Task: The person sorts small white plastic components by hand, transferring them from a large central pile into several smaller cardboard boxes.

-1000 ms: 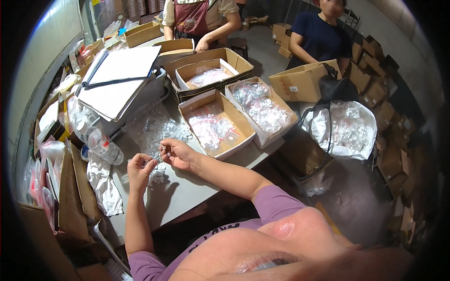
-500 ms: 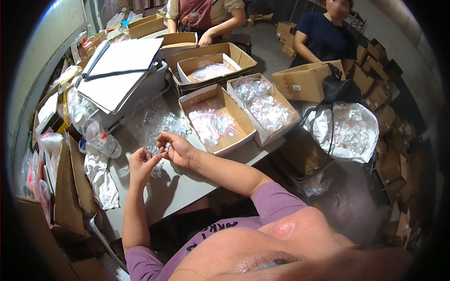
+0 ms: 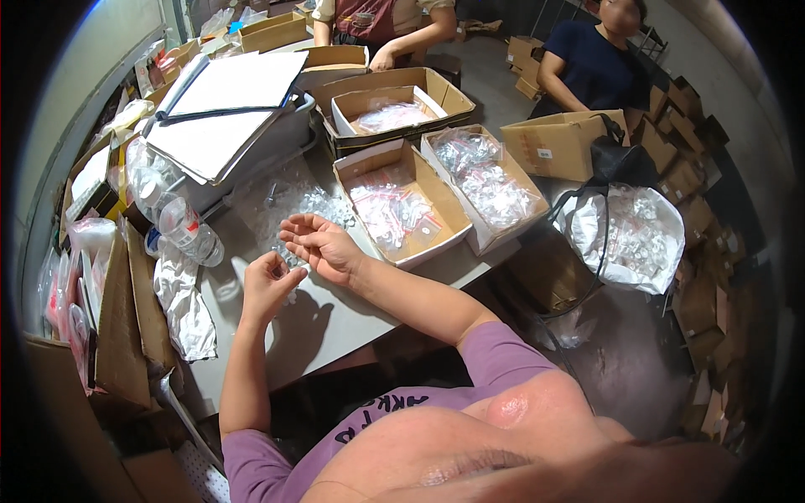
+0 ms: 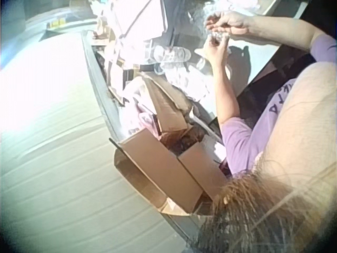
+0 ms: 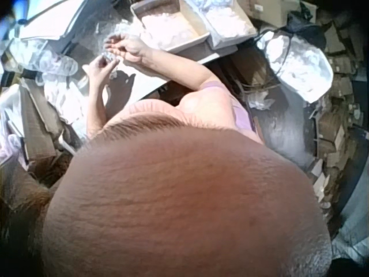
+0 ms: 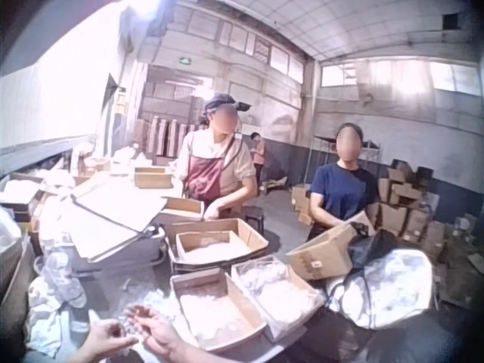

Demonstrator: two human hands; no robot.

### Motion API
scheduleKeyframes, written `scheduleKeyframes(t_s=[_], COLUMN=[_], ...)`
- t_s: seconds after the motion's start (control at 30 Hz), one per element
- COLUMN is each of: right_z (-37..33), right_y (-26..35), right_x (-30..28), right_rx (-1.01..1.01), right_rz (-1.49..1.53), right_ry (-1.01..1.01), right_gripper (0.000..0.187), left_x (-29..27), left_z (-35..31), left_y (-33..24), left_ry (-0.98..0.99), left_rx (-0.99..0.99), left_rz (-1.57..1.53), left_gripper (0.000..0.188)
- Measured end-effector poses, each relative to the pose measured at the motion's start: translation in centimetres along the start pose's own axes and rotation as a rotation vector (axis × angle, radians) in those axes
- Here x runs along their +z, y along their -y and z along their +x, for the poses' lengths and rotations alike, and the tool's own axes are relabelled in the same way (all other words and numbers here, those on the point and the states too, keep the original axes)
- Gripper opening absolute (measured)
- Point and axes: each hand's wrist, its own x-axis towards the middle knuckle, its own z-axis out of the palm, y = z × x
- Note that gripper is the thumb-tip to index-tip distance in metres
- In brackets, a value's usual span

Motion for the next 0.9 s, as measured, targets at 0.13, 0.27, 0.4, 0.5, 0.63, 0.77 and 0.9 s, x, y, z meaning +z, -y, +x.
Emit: scheduleKeyframes(t_s=[0.13,0.27,0.4,0.5,0.63,0.77,0.9], right_z=[-0.2,-0.1,0.1,0.0,-0.2,-0.2,-0.3], right_y=[-0.1,0.0,-0.1,0.0,0.2,0.1,0.0], right_x=[0.1,0.2,-0.1,0.1,0.4,0.6,0.7], right_rx=[-0.008,0.019,0.057,0.07,0.082,0.082,0.069], right_rz=[-0.018,-0.058,-0.073,-0.074,-0.039,-0.064,-0.095], right_ry=[0.002,-0.011,-0.027,-0.036,-0.026,-0.023,-0.038], right_gripper=[0.026,0.023,0.02,0.021,0.021,0.021,0.021], left_x=[0.3,0.4,0.4,0.1,-0.1,-0.3,-0.4], left_z=[-0.2,-0.6,-0.6,-0.8,-0.9,-1.0,-1.1], left_y=[-0.3,-0.5,0.2,0.2,-1.4,-1.8,-1.8], left_ry=[-0.001,0.03,0.045,0.051,0.047,0.04,0.025], left_rx=[-0.009,0.004,0.0,-0.01,-0.02,-0.054,-0.023], left_rz=[0.03,0.055,0.051,0.046,0.055,0.043,0.067], left_gripper=[0.032,0.032,0.032,0.03,0.029,0.028,0.028])
